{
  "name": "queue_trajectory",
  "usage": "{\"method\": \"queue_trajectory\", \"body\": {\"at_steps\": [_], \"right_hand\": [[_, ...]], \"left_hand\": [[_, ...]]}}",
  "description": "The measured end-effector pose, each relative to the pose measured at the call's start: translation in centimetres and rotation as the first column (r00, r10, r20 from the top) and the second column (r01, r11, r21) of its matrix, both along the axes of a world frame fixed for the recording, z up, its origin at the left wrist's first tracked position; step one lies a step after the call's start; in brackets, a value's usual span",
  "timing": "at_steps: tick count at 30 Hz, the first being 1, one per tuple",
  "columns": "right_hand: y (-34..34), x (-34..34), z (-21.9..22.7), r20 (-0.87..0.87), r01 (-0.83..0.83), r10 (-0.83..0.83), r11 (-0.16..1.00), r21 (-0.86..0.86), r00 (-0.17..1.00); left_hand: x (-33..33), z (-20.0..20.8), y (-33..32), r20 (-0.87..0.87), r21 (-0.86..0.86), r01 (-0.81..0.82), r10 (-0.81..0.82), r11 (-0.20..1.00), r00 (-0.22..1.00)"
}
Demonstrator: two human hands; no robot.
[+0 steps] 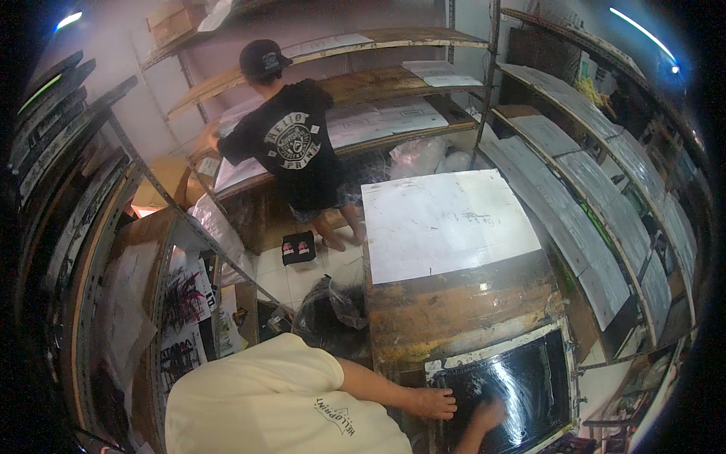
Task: The person performs screen printing on white packaging materials by hand, applying black ink through a screen frame onto each item, removing the printed items, and wiping the screen with a cloth.
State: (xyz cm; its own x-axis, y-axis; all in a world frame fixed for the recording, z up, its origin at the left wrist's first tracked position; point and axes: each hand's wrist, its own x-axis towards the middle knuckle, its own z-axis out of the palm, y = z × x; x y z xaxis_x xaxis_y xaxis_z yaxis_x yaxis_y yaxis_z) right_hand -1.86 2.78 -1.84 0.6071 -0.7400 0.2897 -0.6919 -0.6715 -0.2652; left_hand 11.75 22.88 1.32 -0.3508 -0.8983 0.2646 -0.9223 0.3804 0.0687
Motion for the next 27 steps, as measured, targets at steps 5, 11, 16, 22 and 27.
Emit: {"method": "queue_trajectory", "body": {"at_steps": [5,11,16,22,27], "right_hand": [[-2.9,-11.8,6.7,-0.452,0.551,-0.471,0.833,0.054,0.757],[2.2,-2.3,-3.3,-0.14,0.099,-0.069,0.969,0.225,0.988],[3.9,-1.6,2.6,-0.211,-0.144,0.155,0.987,0.071,0.965],[3.8,-18.7,6.8,-0.378,-0.012,0.076,0.986,0.167,0.923],[5.3,-6.9,7.0,-0.346,-0.382,0.441,0.896,0.227,0.828]], "left_hand": [[-0.1,0.7,0.6,-0.077,-0.053,-0.015,0.011,0.998,0.997],[0.5,2.4,0.3,-0.059,0.042,0.034,-0.032,0.999,0.998],[1.0,2.1,1.1,0.002,0.044,-0.041,0.041,0.998,0.999],[1.2,5.2,0.8,-0.097,0.134,0.016,-0.002,0.991,0.995],[1.4,5.1,0.8,-0.1,0.085,0.058,-0.049,0.995,0.994]]}}
